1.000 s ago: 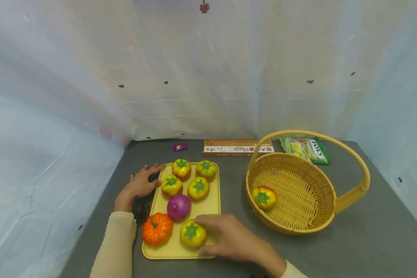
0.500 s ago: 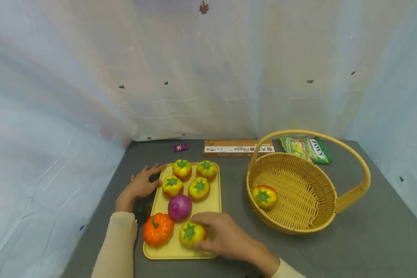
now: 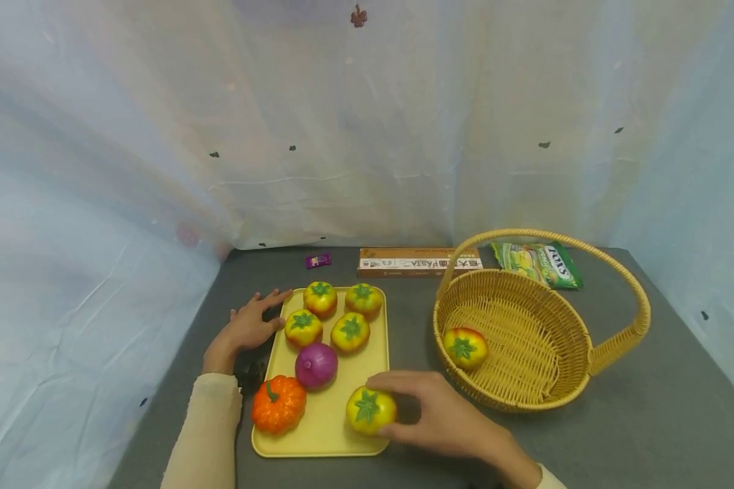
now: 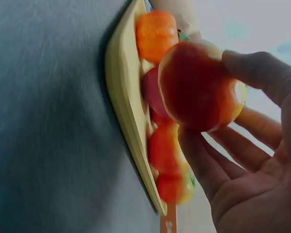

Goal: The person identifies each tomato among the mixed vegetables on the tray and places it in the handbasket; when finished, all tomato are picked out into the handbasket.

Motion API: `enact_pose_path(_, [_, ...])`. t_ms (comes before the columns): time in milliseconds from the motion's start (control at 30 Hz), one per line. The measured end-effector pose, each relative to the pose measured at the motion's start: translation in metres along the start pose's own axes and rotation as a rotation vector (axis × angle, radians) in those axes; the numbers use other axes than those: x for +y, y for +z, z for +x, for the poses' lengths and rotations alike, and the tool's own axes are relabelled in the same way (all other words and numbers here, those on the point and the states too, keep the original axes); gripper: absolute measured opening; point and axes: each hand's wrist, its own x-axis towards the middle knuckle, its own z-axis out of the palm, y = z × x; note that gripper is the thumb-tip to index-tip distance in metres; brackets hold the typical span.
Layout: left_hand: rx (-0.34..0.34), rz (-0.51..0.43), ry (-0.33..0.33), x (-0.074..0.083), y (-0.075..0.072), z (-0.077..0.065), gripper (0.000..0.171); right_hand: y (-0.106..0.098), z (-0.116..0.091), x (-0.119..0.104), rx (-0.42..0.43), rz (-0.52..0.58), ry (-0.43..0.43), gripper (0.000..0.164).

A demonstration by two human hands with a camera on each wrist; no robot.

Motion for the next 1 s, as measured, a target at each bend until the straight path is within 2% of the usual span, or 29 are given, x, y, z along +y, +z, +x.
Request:
enact_pose_path(233, [0.001,0.006,-0.006,-0.001,0.001,0.000,0.061,-0.029,-0.022,0.002,0.041,0.032,0.036,0.055])
enact_pose_path(500, [0.003,0.009,-0.011,0.001,0.001,0.000,0.062,-0.069,-0.055,0.010,0.060,0.213,0.098,0.056])
enact_pose_path(567, [0.003,0.010,-0.012,0.001,0.001,0.000,0.062,-0.079,-0.064,0.012,0.072,0.227,0.096,0.056])
enact_pose_path(767, [0.011,0.012,-0.008,0.002,0.002,0.000,0.062,-0.110,-0.090,0.016,0.141,0.157,0.207,0.052])
enact_pose_path(1000, [0.007,0.015,-0.008,0.000,0.002,0.002,0.062,-0.138,-0.114,0.021,0.177,0.062,0.335,0.050])
